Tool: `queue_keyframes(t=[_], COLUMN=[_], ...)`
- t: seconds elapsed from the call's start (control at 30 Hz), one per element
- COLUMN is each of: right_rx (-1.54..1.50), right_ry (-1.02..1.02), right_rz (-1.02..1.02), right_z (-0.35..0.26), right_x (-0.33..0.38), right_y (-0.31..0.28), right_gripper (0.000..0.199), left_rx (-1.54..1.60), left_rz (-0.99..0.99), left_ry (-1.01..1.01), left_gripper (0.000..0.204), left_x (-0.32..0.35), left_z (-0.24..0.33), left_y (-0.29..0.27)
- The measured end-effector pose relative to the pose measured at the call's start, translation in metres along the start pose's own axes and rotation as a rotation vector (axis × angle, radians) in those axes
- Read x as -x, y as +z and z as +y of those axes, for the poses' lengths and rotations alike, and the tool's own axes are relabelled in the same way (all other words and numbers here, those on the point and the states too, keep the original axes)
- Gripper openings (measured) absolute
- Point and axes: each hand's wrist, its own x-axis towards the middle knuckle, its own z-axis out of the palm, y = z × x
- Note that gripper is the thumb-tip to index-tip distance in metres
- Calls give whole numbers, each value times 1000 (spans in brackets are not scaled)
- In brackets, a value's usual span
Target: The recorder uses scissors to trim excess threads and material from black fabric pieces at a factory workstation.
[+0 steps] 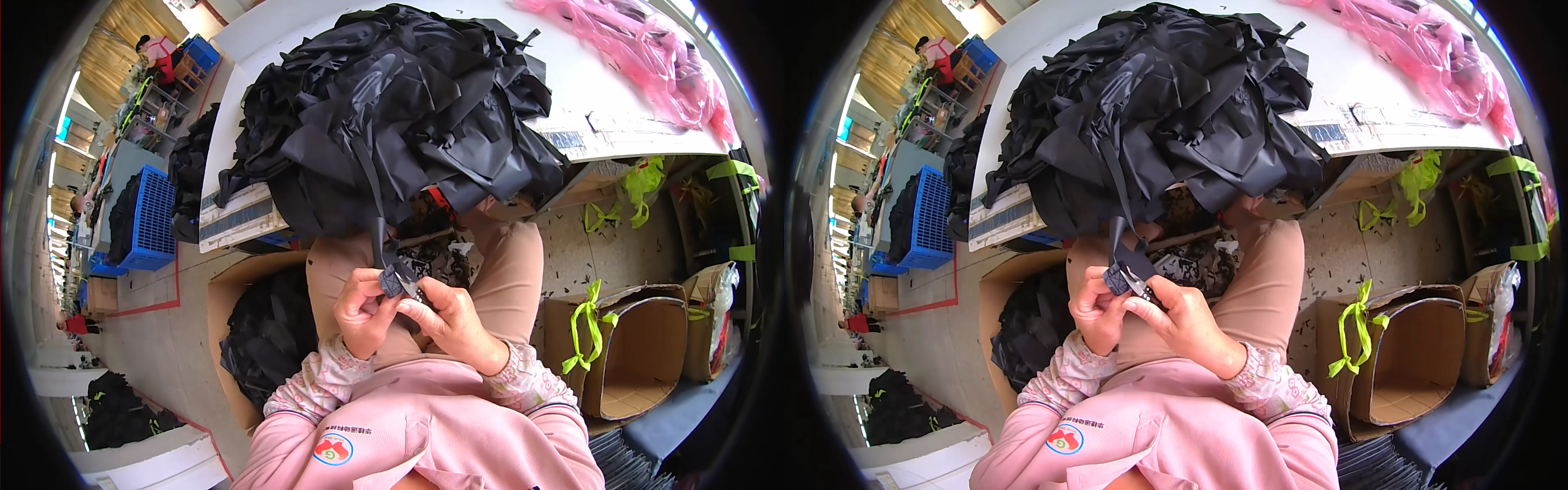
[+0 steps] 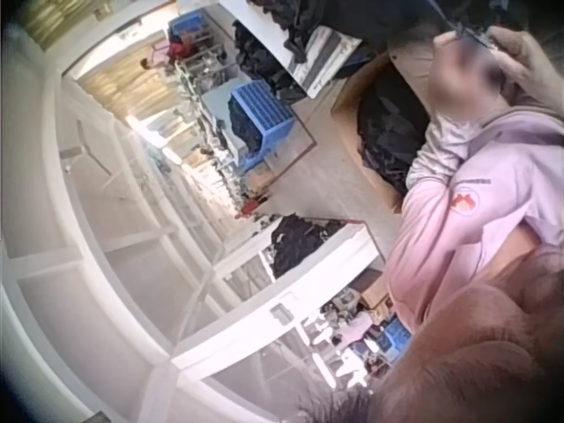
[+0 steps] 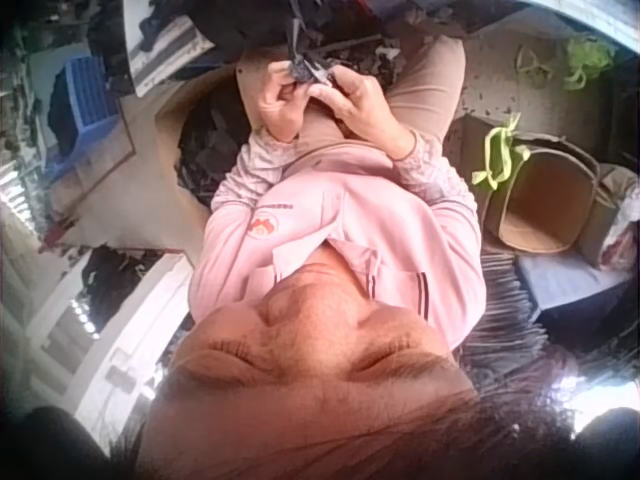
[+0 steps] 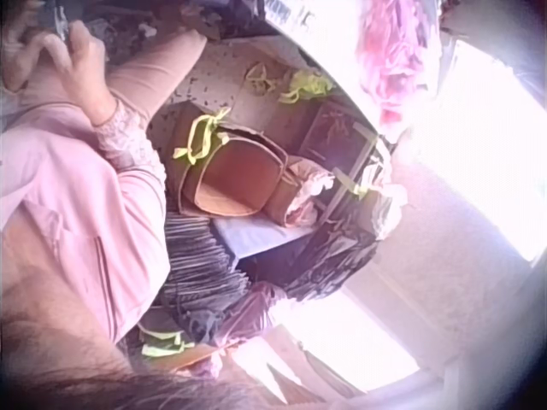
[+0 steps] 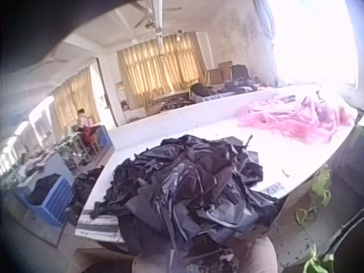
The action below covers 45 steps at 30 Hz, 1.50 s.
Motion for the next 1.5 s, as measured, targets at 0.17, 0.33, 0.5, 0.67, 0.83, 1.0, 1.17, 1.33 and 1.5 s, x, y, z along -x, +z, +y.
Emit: queue_keyframes(t=[0.17,0.33,0.5,0.67,0.83,1.0,1.17,1.33,1.5], right_rx=[38,24,-13,-96,31,396,536,560,566], right_ry=[-4,18,50,200,137,-45,-148,-178,-199], right_rz=[-32,-37,1,-120,-240,-277,-285,-300,-316], right_z=[-2,-6,-2,-14,-17,-23,-30,-27,-22], right_x=[0,0,1,-2,-7,-10,-11,-11,-10], right_y=[-3,-4,-5,-26,-43,-56,-60,-58,-57], right_gripper=[22,21,27,33,34,40,41,40,37], left_rx=[7,-10,-81,257,409,446,484,502,494], left_rz=[-49,-63,-107,-186,-294,-373,-476,-486,-507], left_ry=[7,24,-3,-130,-191,-287,-389,-452,-457], left_gripper=[17,19,18,13,13,14,13,11,10], left_x=[1,1,2,-13,-20,-23,-20,-20,-19], left_z=[0,-2,1,6,2,3,-1,2,1], left_y=[-2,-4,-8,-9,-17,-19,-21,-18,-19])
